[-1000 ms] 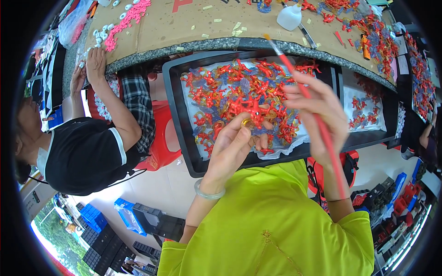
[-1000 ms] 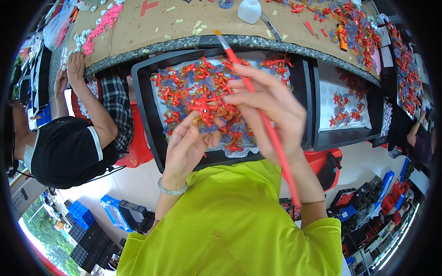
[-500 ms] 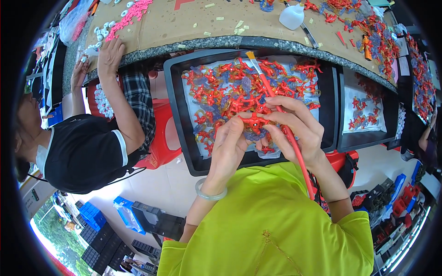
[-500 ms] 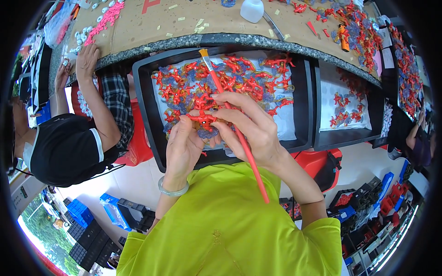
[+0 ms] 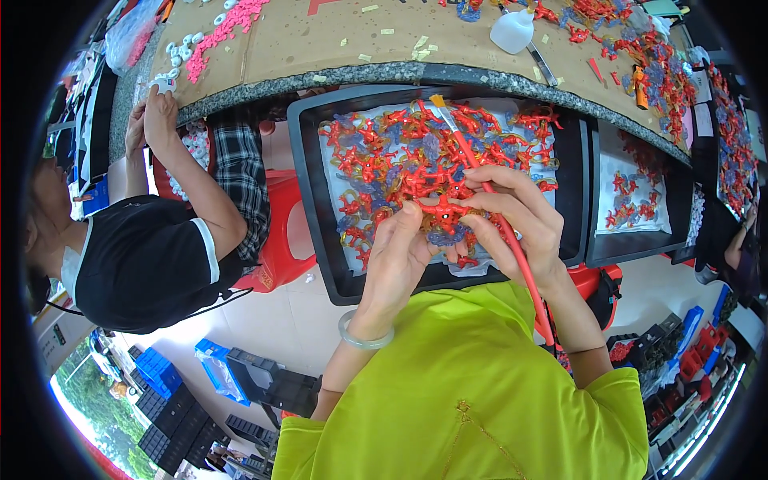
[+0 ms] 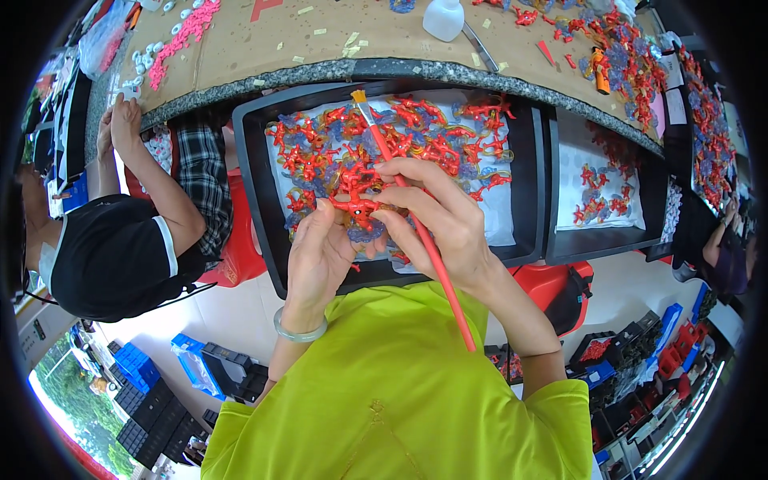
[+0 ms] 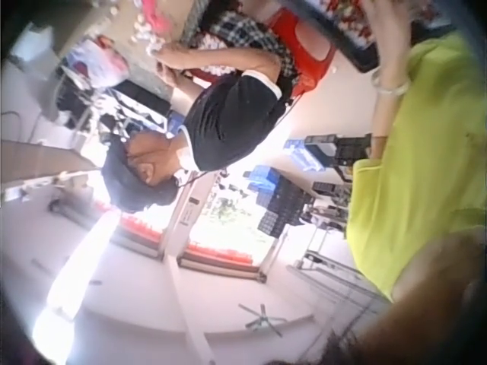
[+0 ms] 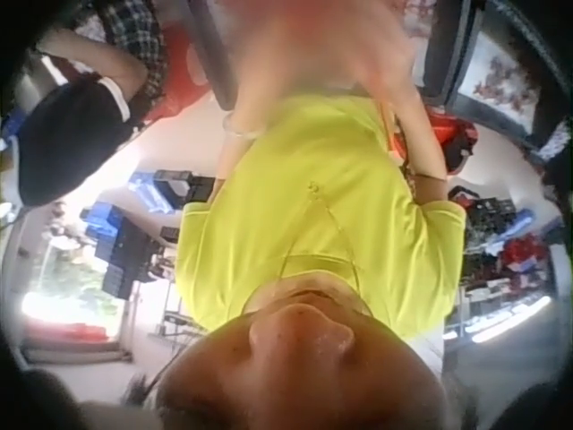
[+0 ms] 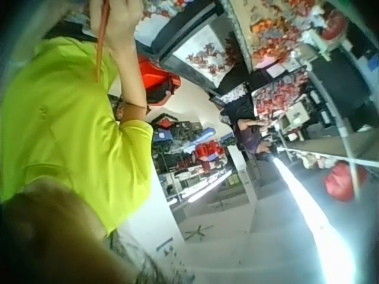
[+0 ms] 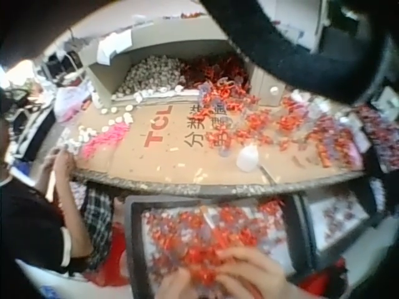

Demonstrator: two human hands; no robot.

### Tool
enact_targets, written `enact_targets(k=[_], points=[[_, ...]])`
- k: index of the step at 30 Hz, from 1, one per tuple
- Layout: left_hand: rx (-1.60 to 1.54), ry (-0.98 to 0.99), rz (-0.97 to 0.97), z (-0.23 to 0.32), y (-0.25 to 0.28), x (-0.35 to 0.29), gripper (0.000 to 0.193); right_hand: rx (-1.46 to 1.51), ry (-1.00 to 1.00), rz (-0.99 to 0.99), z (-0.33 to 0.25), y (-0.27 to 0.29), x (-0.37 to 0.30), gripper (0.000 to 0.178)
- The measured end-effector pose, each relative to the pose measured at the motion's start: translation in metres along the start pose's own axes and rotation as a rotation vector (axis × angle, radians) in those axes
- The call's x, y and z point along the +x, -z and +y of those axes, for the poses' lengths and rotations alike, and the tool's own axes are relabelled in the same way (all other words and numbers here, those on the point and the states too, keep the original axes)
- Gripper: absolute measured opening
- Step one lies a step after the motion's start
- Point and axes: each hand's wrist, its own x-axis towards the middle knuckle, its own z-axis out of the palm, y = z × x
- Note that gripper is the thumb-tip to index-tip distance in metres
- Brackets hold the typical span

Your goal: The person assembles and paints small plastic figurines by hand, using a glue bottle to join parts and a paintbrush to apply paint.

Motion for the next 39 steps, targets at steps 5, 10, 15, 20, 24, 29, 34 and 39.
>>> enact_targets(k=[5,10,15,20,24,29,34,39], points=[[-0.194,0.063,-0.123,0.008,0.008,0.0,0.053,0.173,0.005,-0.013,0.008,0.007,0.005,0.016],[-0.23,0.033,-0.189,0.003,-0.002,0.004,0.065,0.455,-0.028,-0.039,0.019,0.005,0.003,0.017],[-0.157,0.097,-0.187,-0.001,0.006,0.0,0.082,0.159,0.01,-0.088,0.018,0.014,0.012,0.029],[0.131,-0.125,-0.008,0.004,-0.002,0.003,0.075,0.295,-0.002,0.169,0.022,0.047,0.005,0.021],[0.265,-0.216,0.099,-0.002,0.0,0.006,0.069,0.45,0.071,0.282,0.002,0.061,0.003,0.032],[0.391,-0.26,0.143,-0.006,-0.002,0.005,0.065,0.345,0.077,0.174,-0.022,0.046,0.003,0.036],[0.366,-0.253,0.181,-0.004,-0.005,0.002,0.064,0.177,-0.069,0.266,-0.034,0.048,0.0,0.03],[0.44,-0.332,0.208,-0.006,-0.008,0.002,0.065,0.259,0.019,0.274,-0.035,0.038,0.0,0.025]])
